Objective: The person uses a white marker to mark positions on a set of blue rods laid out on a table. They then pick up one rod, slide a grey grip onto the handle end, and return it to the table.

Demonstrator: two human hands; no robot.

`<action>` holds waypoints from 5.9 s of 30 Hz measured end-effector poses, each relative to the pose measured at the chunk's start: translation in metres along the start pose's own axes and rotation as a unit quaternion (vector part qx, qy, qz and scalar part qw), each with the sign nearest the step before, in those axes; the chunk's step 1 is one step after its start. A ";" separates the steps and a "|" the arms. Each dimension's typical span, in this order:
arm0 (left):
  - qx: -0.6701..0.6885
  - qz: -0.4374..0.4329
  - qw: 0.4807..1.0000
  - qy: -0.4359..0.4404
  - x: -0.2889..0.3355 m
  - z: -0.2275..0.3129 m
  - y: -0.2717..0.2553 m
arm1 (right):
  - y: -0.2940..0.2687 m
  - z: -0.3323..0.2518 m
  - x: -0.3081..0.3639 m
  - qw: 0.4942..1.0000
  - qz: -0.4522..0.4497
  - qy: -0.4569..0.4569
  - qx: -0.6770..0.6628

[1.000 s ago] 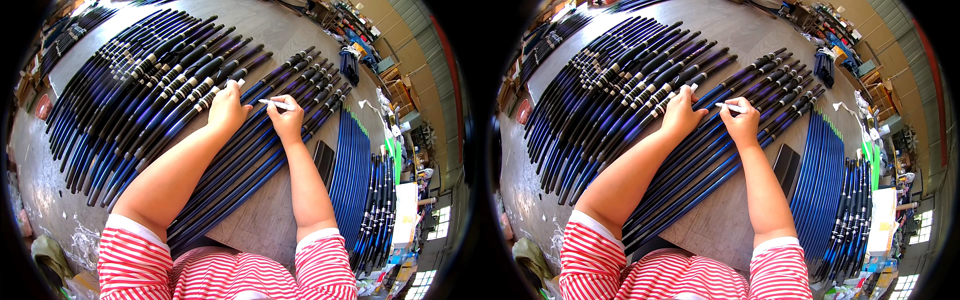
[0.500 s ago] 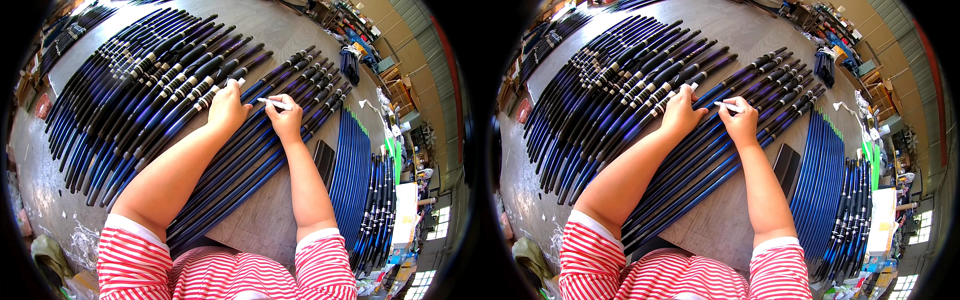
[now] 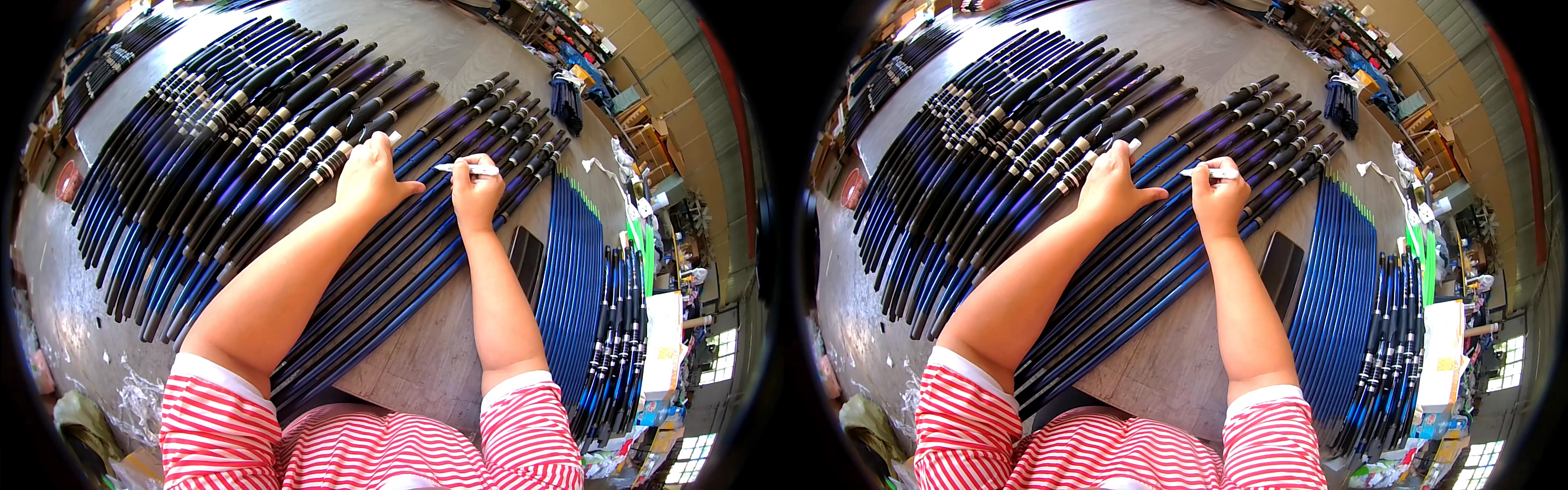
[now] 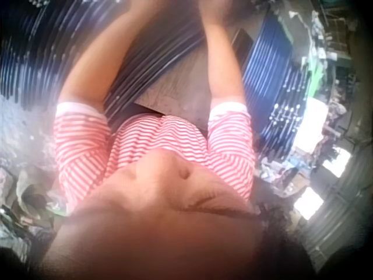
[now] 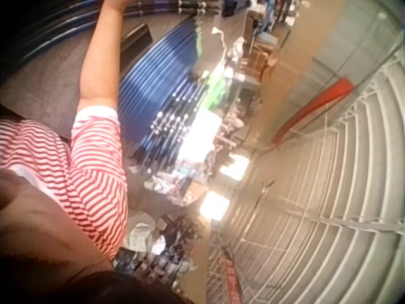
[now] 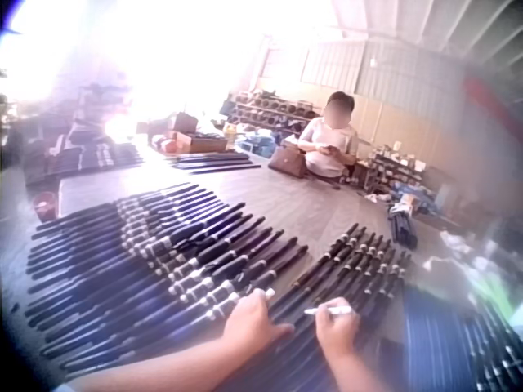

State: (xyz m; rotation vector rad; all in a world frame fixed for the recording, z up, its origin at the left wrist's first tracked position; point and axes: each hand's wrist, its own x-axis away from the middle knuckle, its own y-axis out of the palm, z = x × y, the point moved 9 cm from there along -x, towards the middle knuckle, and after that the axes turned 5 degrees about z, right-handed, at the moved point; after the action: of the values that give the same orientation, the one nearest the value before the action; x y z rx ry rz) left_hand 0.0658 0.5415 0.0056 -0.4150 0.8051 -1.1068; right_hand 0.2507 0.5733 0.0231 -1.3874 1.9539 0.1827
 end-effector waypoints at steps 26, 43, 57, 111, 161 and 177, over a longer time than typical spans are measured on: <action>0.000 -0.013 1.000 0.005 0.000 0.002 0.002 | -0.015 0.006 0.001 0.997 0.061 0.004 -0.050; -0.007 -0.033 0.999 0.002 0.000 0.004 0.001 | 0.000 0.025 0.004 0.991 -0.049 0.117 -0.042; -0.007 -0.026 1.000 0.003 0.000 0.002 0.000 | -0.007 0.022 0.004 0.989 -0.010 0.121 -0.081; -0.077 -0.054 0.994 0.061 0.001 0.014 0.009 | -0.015 0.010 -0.005 0.997 -0.048 -0.007 0.068; -0.086 -0.045 0.992 0.079 0.001 0.017 0.008 | -0.016 0.011 -0.005 0.996 -0.045 -0.006 0.070; -0.083 -0.057 0.992 0.080 0.001 0.020 0.010 | -0.022 0.032 -0.009 0.998 -0.011 0.063 -0.028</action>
State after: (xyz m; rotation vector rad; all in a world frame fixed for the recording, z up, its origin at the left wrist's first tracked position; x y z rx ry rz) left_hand 0.0870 0.5425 0.0116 -0.5216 1.0302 -1.1939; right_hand 0.2862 0.5868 0.0113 -1.4892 2.0485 0.1438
